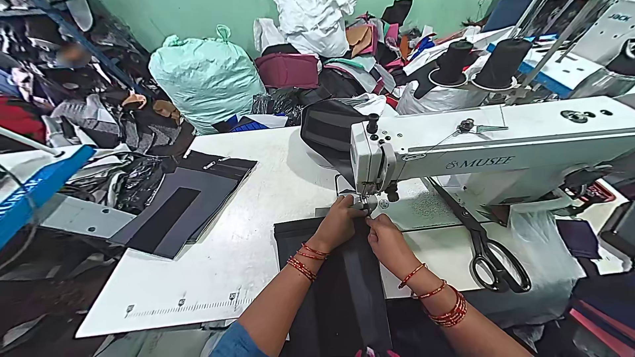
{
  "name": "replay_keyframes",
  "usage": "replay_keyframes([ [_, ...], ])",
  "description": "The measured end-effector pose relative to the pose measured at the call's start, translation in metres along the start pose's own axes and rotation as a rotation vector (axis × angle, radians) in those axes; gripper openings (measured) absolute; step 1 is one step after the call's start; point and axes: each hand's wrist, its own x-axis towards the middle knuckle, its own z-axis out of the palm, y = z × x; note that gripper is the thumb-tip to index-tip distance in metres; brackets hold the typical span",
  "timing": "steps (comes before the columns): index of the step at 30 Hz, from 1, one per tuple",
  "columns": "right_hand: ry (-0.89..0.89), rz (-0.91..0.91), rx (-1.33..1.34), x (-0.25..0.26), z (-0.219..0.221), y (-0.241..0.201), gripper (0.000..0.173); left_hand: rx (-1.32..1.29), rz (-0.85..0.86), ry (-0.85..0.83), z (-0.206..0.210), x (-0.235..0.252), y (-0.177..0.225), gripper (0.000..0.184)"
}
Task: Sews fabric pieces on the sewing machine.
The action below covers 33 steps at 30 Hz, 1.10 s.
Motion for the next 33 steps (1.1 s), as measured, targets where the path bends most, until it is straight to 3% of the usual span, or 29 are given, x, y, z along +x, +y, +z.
replay_keyframes([
  [15,0.043,0.018,0.016,0.008,-0.001,-0.002,0.038,-0.071,-0.033,0.099,0.006,0.007,-0.008,0.027],
  [26,0.014,0.012,0.002,0.018,-0.007,-0.004,0.037,-0.038,-0.082,0.036,0.002,0.016,-0.008,0.028],
  [33,0.017,0.05,0.0,0.024,-0.007,-0.006,0.037,-0.003,-0.105,0.08,0.005,0.02,-0.007,0.027],
])
